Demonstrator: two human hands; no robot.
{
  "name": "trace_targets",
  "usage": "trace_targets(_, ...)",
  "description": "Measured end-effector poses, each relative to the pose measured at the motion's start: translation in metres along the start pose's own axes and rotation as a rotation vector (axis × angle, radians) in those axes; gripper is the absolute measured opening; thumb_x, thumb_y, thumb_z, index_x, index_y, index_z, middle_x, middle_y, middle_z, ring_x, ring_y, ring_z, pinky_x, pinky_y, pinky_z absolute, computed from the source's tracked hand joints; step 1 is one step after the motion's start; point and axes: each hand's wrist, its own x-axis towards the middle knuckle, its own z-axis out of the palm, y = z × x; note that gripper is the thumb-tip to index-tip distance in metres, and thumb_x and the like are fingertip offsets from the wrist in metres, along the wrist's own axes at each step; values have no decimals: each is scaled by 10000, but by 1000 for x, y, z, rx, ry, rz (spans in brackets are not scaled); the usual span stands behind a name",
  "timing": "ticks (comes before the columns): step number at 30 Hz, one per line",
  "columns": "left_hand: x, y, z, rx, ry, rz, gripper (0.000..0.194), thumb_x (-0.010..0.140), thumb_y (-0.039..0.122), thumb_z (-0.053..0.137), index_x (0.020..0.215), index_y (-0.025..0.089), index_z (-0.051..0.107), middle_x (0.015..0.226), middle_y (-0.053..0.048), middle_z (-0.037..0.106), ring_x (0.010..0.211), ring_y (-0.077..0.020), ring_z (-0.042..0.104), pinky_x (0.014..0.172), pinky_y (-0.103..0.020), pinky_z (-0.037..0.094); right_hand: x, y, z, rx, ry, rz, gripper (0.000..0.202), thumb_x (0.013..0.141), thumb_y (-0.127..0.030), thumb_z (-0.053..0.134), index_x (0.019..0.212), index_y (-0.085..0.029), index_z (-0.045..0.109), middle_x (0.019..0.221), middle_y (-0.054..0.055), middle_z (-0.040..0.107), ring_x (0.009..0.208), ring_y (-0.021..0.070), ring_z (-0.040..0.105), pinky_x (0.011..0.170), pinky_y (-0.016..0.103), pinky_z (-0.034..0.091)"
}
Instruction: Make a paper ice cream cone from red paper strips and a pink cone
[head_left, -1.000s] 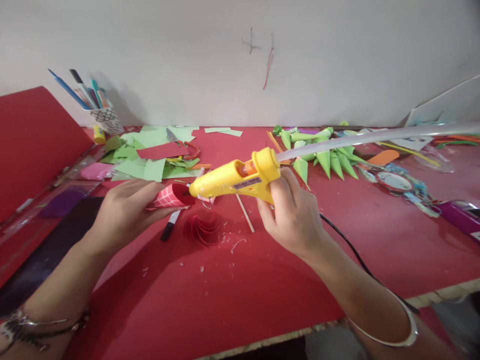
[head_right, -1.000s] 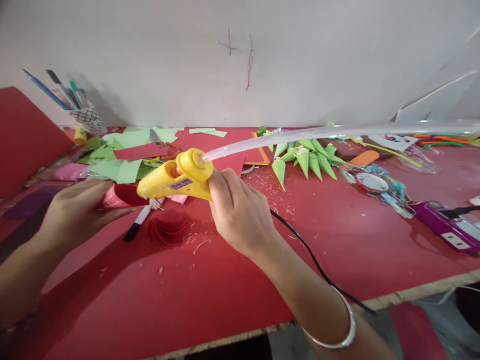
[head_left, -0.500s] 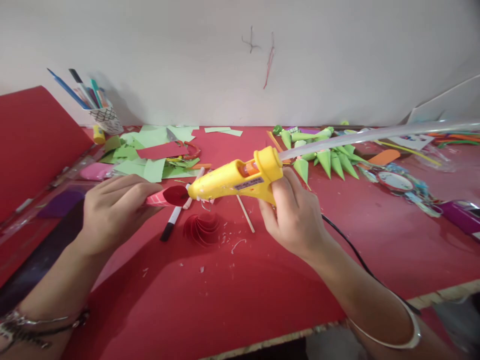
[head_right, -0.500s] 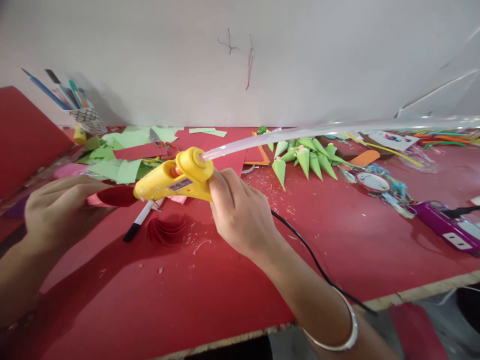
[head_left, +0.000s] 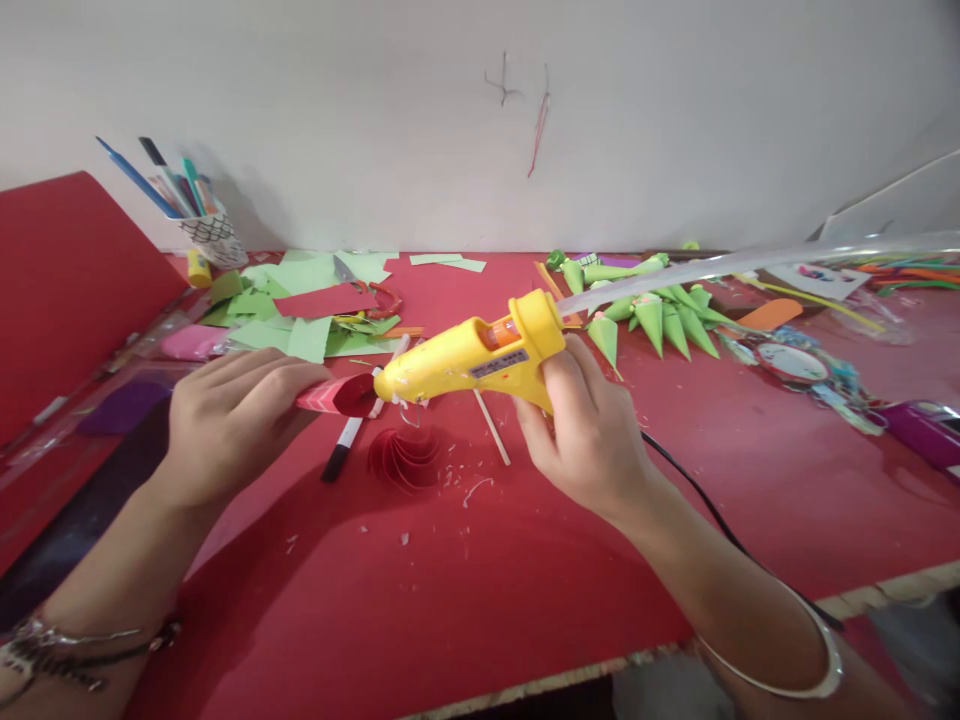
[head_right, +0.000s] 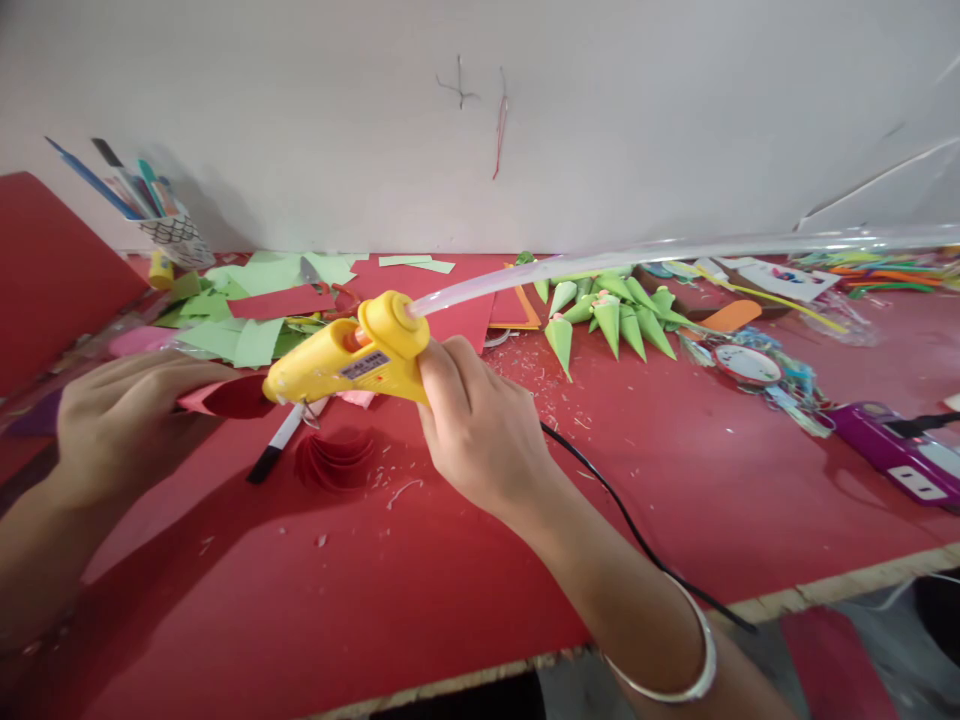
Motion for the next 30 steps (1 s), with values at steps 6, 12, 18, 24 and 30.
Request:
trace_targets(6, -1, -5, 5, -17, 90, 91, 59, 766, 269, 547, 805, 224, 545, 655, -8, 635, 620, -156, 599, 574, -256, 431, -1, -2, 2, 52, -37, 35, 142, 780, -164, 425, 918, -150, 398, 768, 46, 471, 580, 131, 490, 395, 217, 339)
trace_targets(12, 1, 1, 6, -50, 104, 68, 49, 785, 198, 504, 762, 210, 545, 589, -7, 619, 541, -142, 577, 534, -234, 409, -2, -1, 5, 139, -33, 70, 400, 748, -441, 520, 995, -146, 408, 842, 75, 511, 714, 183, 539, 475, 257, 445)
trace_targets(18, 4, 6, 5, -81, 4, 22, 122, 786, 320, 485, 731, 213, 499, 524, 11, 559, 447, -129, 521, 431, -213, 352, -2, -2, 6, 157, -42, 80, 462, 722, -447, 555, 1032, -142, 398, 916, 97, 534, 806, 215, 554, 525, 282, 477)
trace_targets(24, 1, 8, 10, -7, 7, -2, 90, 778, 264, 457, 714, 206, 481, 494, 18, 538, 418, -122, 498, 400, -199, 311, -3, -1, 7, 109, 4, 82, 456, 725, -508, 528, 977, -145, 418, 819, 71, 533, 779, 209, 559, 492, 266, 462)
trace_targets(30, 0, 10, 14, 123, 71, 0, 141, 773, 315, 445, 699, 197, 466, 420, 31, 468, 360, -122, 435, 367, -199, 272, -2, -3, 6, 76, 48, 50, 499, 705, -579, 515, 928, -141, 425, 729, 38, 525, 687, 170, 558, 442, 231, 418)
